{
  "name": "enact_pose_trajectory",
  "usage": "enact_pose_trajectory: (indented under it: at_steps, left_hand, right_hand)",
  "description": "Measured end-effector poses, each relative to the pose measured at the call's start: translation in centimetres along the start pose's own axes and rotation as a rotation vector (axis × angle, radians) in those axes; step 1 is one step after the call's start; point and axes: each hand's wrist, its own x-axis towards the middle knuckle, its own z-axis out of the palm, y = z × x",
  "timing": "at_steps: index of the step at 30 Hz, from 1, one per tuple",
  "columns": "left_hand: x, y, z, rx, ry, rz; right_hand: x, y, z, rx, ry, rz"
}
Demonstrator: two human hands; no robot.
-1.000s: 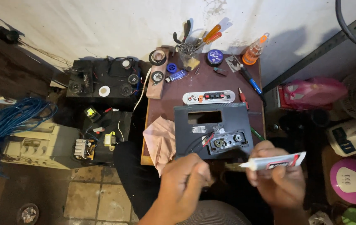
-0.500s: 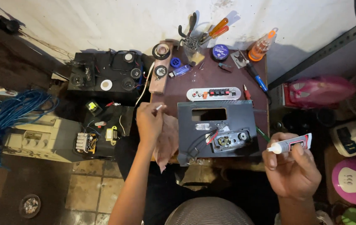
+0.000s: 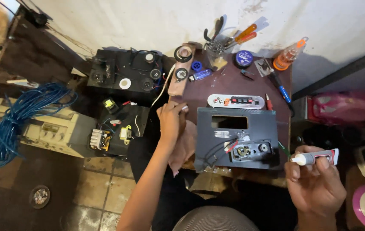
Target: The person handles a small black electronic component, aligns it with a metal chassis, and then applies adhesive from a tube to the component's interior. The person continues to apply adhesive around the component's edges.
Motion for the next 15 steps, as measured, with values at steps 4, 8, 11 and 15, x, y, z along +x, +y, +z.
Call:
enact_pose_trajectory:
  at_steps: [4,8,11,15]
  left_hand:
    - [1.5,2.2,-2.5,0.107,-0.095,0.043]
    - [2.7,2.9,-2.7,0.153,-0.106,0.102]
    - [3.3,2.6,-2.6,0.214,-0.189,0.081]
    - [3.6,3.2,-3.2,0.228,-0.241,0.030]
  right_hand:
    - [0.0,0.3,0.0,0.021,0.006,-0.001]
    - [-0.1,0.4,-0.2,0.016,0.004,0.004]
    - [-0.2,0.5,-0.3,0.018,-0.006,0.004]
    - [-0.3,0.6,-0.8,0.008,-0.013,-0.028]
